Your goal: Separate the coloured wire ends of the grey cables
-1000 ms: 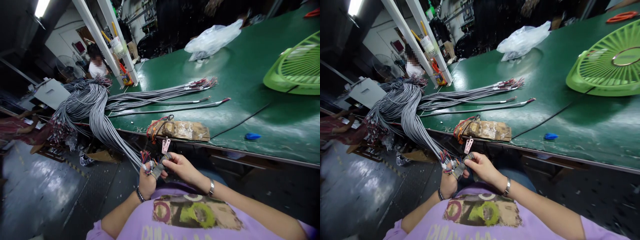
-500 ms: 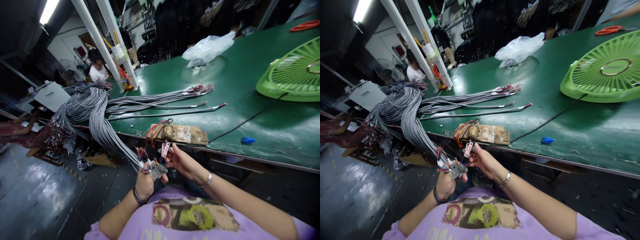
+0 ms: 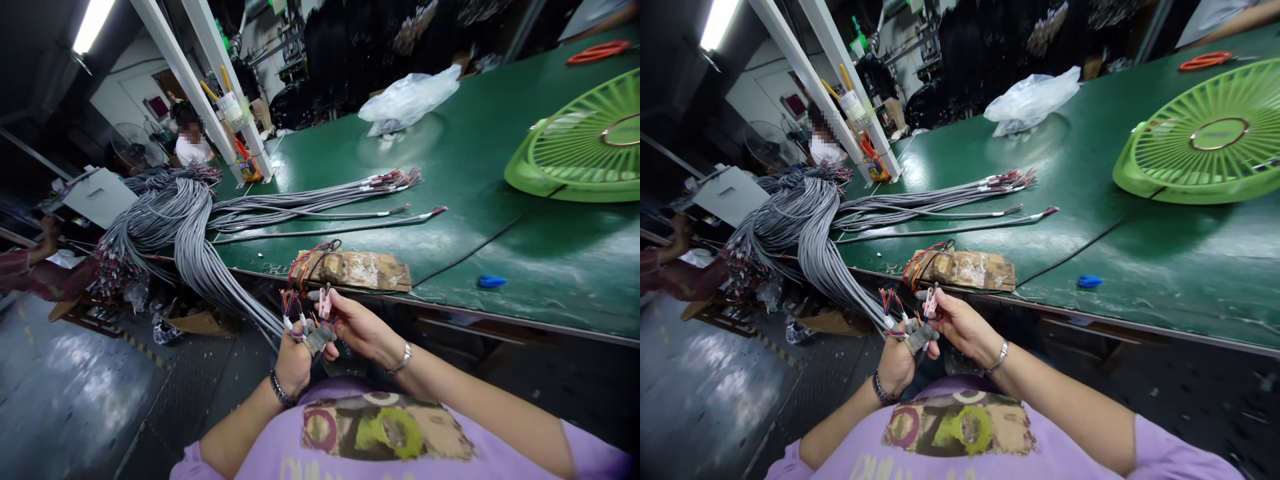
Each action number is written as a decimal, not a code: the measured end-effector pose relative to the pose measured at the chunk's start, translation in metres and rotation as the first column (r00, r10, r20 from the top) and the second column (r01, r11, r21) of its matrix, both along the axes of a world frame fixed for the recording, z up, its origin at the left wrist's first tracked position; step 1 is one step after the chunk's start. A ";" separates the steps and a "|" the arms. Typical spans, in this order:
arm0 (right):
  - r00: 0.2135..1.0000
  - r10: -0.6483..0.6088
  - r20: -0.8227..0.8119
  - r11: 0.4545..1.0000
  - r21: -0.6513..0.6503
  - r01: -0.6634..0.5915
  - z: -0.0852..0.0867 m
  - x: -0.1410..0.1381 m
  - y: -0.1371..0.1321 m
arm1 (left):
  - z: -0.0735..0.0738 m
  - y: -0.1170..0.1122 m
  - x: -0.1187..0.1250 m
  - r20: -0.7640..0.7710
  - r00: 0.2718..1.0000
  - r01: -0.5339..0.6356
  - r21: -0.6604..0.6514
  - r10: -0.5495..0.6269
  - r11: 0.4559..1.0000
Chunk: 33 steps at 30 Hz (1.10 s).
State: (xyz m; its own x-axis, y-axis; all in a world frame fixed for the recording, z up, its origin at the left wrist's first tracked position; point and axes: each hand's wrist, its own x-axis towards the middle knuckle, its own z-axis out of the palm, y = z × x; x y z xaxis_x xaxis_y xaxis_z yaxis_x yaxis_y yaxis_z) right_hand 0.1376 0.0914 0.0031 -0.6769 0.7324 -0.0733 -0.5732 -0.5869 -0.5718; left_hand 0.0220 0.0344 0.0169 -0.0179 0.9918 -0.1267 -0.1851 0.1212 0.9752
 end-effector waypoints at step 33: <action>0.994 -0.103 0.022 0.995 0.011 0.103 -0.008 -0.001 0.003 | -0.010 -0.007 0.004 -0.116 0.984 -0.121 0.115 0.134 0.986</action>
